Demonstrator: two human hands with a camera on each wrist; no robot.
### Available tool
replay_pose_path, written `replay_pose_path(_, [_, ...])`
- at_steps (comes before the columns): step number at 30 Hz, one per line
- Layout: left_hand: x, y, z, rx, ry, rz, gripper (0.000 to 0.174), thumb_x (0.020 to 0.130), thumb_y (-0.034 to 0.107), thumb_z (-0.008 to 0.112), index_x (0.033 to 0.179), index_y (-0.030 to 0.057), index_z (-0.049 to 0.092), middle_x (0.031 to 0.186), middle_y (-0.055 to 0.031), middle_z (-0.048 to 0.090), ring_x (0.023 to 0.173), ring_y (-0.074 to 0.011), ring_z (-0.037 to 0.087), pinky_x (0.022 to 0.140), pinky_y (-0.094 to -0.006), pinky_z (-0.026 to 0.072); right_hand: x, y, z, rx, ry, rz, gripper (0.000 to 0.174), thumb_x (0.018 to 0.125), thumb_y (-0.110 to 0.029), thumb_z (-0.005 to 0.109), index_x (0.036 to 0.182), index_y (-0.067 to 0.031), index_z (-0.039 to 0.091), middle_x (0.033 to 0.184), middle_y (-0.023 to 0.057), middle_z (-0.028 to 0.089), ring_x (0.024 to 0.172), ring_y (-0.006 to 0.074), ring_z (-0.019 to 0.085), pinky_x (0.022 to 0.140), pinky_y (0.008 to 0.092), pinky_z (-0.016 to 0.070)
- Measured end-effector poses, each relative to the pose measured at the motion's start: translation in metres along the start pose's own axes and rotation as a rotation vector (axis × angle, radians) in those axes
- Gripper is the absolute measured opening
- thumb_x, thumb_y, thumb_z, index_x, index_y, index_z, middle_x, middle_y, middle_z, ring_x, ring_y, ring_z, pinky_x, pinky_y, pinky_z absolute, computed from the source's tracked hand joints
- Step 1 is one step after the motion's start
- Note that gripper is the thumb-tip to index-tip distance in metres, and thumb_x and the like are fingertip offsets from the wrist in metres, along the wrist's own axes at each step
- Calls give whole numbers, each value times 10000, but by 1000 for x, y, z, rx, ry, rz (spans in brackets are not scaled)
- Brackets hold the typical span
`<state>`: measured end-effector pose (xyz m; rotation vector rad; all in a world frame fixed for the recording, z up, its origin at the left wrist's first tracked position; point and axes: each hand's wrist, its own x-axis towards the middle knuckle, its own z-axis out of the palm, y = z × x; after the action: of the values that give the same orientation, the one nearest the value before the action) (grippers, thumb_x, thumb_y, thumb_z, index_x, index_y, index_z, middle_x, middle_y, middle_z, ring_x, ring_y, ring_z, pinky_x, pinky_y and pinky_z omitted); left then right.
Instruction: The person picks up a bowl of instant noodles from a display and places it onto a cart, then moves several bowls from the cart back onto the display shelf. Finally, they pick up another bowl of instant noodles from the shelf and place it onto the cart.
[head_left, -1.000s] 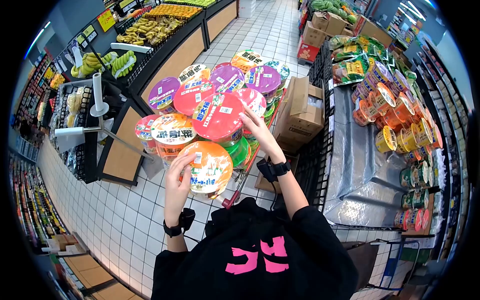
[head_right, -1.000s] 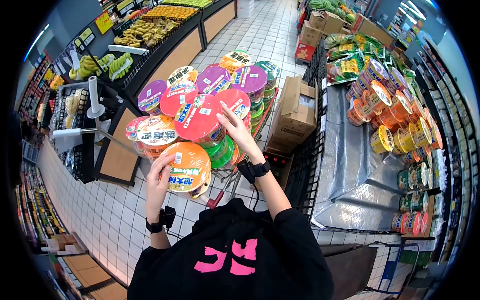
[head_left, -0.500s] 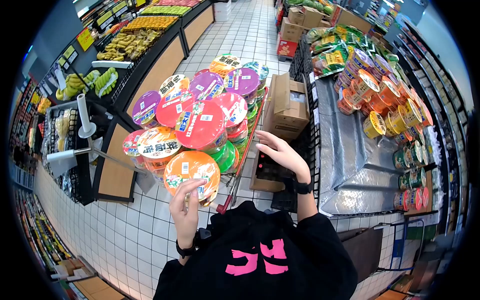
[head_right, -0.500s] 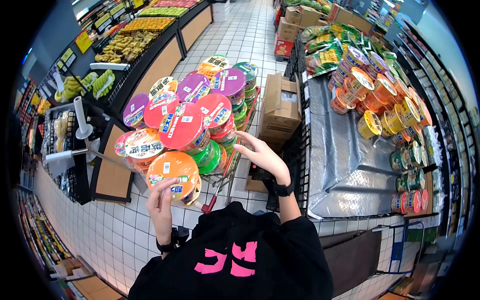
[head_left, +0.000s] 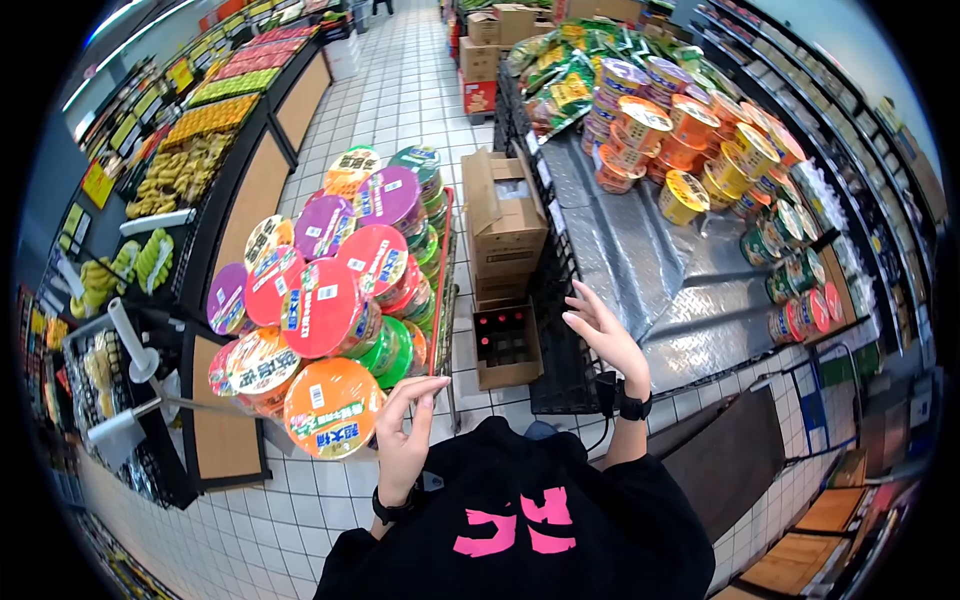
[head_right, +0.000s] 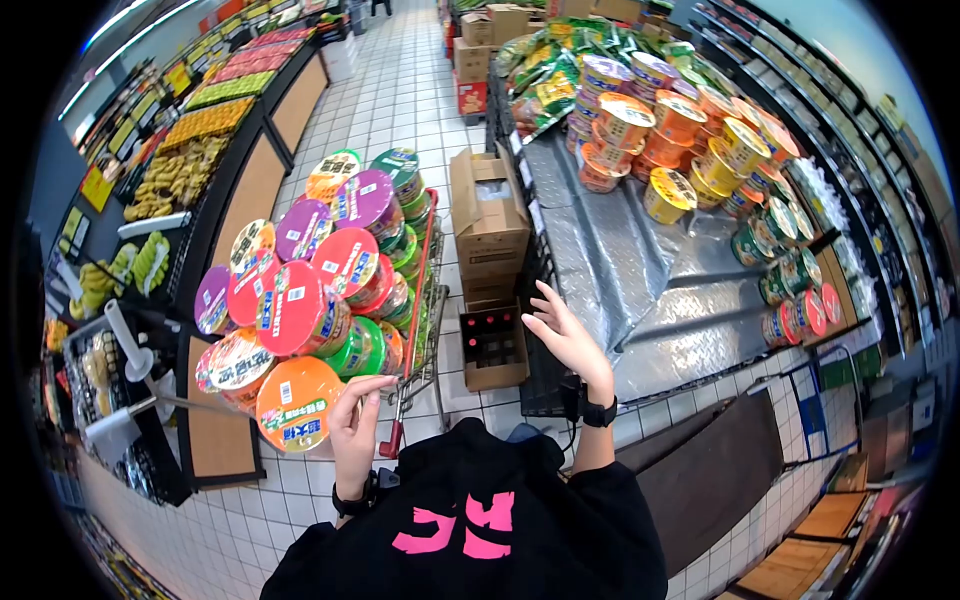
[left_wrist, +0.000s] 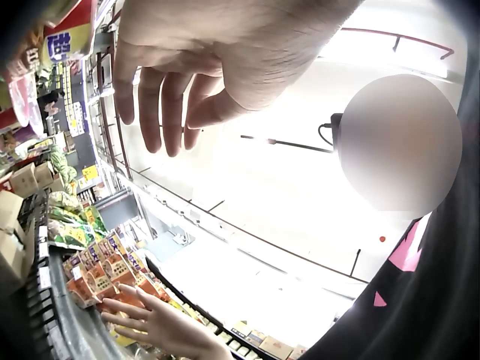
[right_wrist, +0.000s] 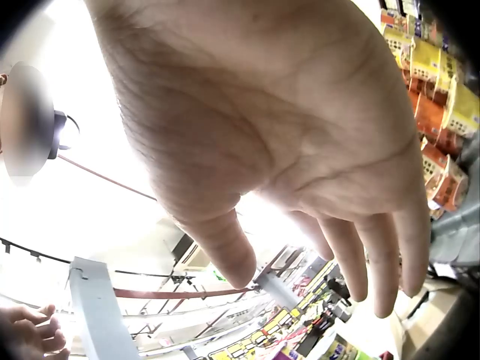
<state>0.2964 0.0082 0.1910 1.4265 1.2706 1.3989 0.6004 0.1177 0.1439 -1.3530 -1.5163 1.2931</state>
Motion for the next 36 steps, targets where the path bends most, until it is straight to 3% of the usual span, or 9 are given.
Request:
replay_pose_path(2, [8,-5,9,4,-30,14,201,910,-27,494,1032,-23,653,1000,-125,662,949,-202,621,875,-297,453,-9,11,-15,18,45,16,643,950,-234,597,1473,-47,272,1384,267,448,1286,302,468,1045,369,391])
replay_pose_path(4, [15,-7,18,-17,-67,-22,198,914,-23,492,1033,-27,651,987,-119,665,946,-197,620,870,-293,453,-20,17,-27,50,88,75,614,966,-222,573,1482,-74,273,1384,217,469,1265,250,475,1045,337,373])
replay_pose_path(8, [28,-22,37,-53,-165,-17,199,970,24,465,1072,-43,622,1048,-98,641,996,-148,594,895,-253,427,-38,38,-52,81,173,103,596,972,-240,563,1475,-70,290,1382,213,474,1274,250,466,1053,342,360])
replay_pose_path(12, [42,-19,60,-88,-169,-69,200,943,26,479,1023,-31,653,994,-115,669,965,-188,616,878,-289,444,-57,47,-70,48,264,136,573,973,-248,561,1454,-50,320,1356,200,504,1265,252,476,1055,344,358])
replay_pose_path(16, [55,-24,79,-117,-248,-104,211,955,44,475,1051,-21,652,1021,-103,669,993,-180,612,896,-288,439,-75,56,-87,80,332,152,580,956,-237,587,1437,-29,339,1340,230,502,1255,284,488,1034,349,390])
replay_pose_path(20, [69,-31,99,-162,-327,-115,216,984,50,454,1084,-43,621,1048,-89,659,1014,-141,602,932,-268,437,-93,62,-97,96,430,205,560,959,-242,582,1427,-28,362,1343,224,506,1256,280,489,1035,347,387])
replay_pose_path(25, [87,-34,124,-227,-363,-184,222,989,49,452,1110,-42,615,1088,-107,656,1044,-158,605,957,-287,441,-112,72,-108,106,556,225,526,960,-240,580,1400,-14,403,1317,207,533,1233,250,509,1020,328,401])
replay_pose_path(28, [99,-44,139,-254,-391,-193,221,987,48,455,1109,-39,618,1085,-106,657,1048,-157,604,960,-284,438,-120,68,-119,131,569,251,520,971,-244,562,1409,-18,396,1352,190,515,1250,220,490,1054,320,359])
replay_pose_path(36, [132,-72,186,-262,-382,-211,233,988,98,479,1123,-32,617,1069,-85,657,1028,-154,604,951,-277,432,-120,78,-163,179,628,248,475,966,-223,573,1371,-9,443,1276,188,567,1210,221,521,1020,320,394])
